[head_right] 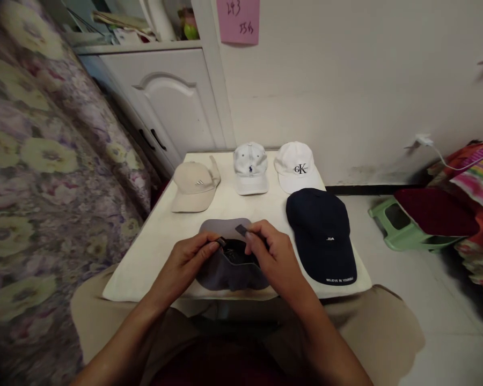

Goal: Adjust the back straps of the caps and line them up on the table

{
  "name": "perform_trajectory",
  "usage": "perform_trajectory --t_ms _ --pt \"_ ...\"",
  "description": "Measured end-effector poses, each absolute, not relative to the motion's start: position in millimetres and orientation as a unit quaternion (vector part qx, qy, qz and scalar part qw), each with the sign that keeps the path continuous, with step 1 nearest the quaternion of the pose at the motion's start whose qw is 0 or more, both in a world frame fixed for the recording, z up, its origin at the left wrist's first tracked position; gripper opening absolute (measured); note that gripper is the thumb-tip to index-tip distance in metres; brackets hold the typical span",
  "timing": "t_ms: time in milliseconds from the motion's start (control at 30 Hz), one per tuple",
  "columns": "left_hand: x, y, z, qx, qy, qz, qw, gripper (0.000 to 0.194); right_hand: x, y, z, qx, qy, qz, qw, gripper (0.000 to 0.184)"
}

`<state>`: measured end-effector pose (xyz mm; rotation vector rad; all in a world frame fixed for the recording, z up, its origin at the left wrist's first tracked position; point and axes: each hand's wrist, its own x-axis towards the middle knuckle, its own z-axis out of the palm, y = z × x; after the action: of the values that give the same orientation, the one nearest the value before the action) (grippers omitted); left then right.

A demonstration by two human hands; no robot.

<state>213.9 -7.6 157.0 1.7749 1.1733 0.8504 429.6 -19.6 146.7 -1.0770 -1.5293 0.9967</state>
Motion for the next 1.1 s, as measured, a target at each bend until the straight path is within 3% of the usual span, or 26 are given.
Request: perform_trajectory --t_ms 400,1100 --pt "216 -2 149 0.620 0.423 0.330 0.572 0.022 411 5 115 -0.310 -0.465 0.688 0.463 0.030" --pt "219 -1 140 0.541 0.399 0.374 0.639 0.022 402 9 104 -0.265 -0.405 0.775 0.406 0.031"
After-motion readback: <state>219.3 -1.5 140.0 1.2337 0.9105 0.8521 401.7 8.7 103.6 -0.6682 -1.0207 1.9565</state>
